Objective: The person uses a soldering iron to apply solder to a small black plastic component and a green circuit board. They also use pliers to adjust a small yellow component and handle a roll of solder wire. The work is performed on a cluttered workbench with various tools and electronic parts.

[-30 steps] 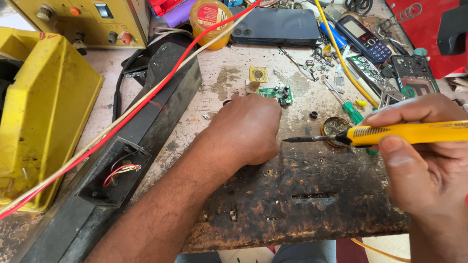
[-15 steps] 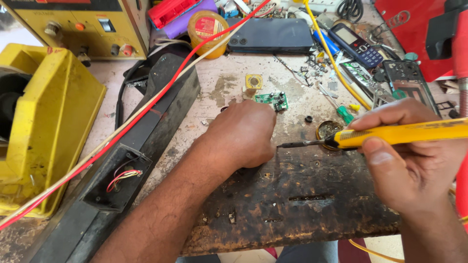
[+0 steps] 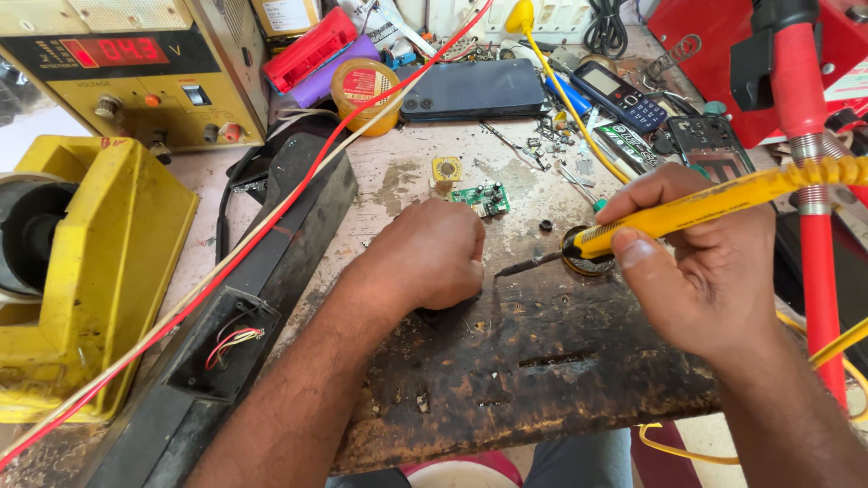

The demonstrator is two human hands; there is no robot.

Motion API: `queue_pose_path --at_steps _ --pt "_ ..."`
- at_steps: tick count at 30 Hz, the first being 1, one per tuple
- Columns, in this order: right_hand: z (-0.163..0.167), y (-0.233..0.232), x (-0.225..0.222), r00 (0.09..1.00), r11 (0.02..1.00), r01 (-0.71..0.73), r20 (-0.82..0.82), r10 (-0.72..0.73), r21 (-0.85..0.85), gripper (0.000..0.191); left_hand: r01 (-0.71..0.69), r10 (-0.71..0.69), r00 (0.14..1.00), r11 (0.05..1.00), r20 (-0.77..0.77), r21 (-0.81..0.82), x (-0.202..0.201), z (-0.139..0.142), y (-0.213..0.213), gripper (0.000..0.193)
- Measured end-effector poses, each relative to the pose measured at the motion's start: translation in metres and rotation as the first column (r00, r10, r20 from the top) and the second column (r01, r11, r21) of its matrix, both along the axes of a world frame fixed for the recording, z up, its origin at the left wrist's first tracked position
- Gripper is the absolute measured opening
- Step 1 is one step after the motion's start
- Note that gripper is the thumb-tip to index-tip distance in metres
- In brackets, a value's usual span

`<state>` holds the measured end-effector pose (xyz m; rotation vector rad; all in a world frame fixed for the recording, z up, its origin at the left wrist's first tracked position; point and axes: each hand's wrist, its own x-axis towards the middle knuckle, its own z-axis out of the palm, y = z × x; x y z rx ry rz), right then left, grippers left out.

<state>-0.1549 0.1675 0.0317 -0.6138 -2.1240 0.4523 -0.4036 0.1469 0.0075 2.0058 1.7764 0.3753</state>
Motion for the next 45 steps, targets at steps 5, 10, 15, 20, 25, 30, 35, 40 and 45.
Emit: queue_pose_path --at_steps 5,10,15,20,25,30,35,40,45 --pt "0.001 -0.001 -0.001 1.000 1.000 0.005 -0.002 -0.005 -0.004 0.015 -0.003 0.003 1.000 1.000 0.002 -0.002 0.001 -0.001 0.002 0.013" --pt "0.000 -0.003 -0.002 0.997 0.996 0.068 -0.019 -0.069 -0.061 0.017 0.026 -0.024 0.999 0.998 -0.026 0.055 -0.001 -0.004 0.003 0.012" --pt "-0.002 -0.002 0.000 0.999 0.999 0.031 -0.023 -0.032 -0.032 0.019 0.023 -0.022 1.000 0.999 -0.016 0.031 -0.001 -0.006 0.006 0.013" --pt "-0.004 -0.002 0.003 0.999 0.998 0.045 -0.022 -0.046 -0.040 0.019 0.022 -0.021 1.000 0.999 -0.020 0.037 0.000 -0.007 0.007 0.014" --pt "-0.008 -0.003 0.004 0.987 0.995 0.006 -0.158 -0.021 -0.096 0.017 0.024 -0.024 1.000 0.999 -0.012 0.035 -0.001 -0.008 0.009 0.015" --pt "-0.011 -0.003 0.008 0.981 0.996 0.003 -0.193 -0.020 -0.086 0.016 0.028 -0.028 0.999 0.998 -0.017 0.047 0.000 -0.008 0.012 0.014" --pt "-0.015 -0.002 0.008 0.981 0.996 -0.023 -0.193 0.007 -0.081 0.016 0.014 -0.013 1.000 0.999 -0.018 0.033 0.001 -0.008 0.012 0.013" --pt "-0.016 0.001 0.004 0.982 0.993 0.008 -0.184 -0.030 -0.116 0.016 0.024 -0.023 0.999 0.999 -0.023 0.037 0.001 -0.008 0.014 0.014" --pt "-0.016 0.001 -0.001 0.986 0.990 0.019 -0.162 -0.042 -0.142 0.016 0.024 -0.023 0.999 0.998 -0.029 0.049 0.000 -0.009 0.015 0.014"
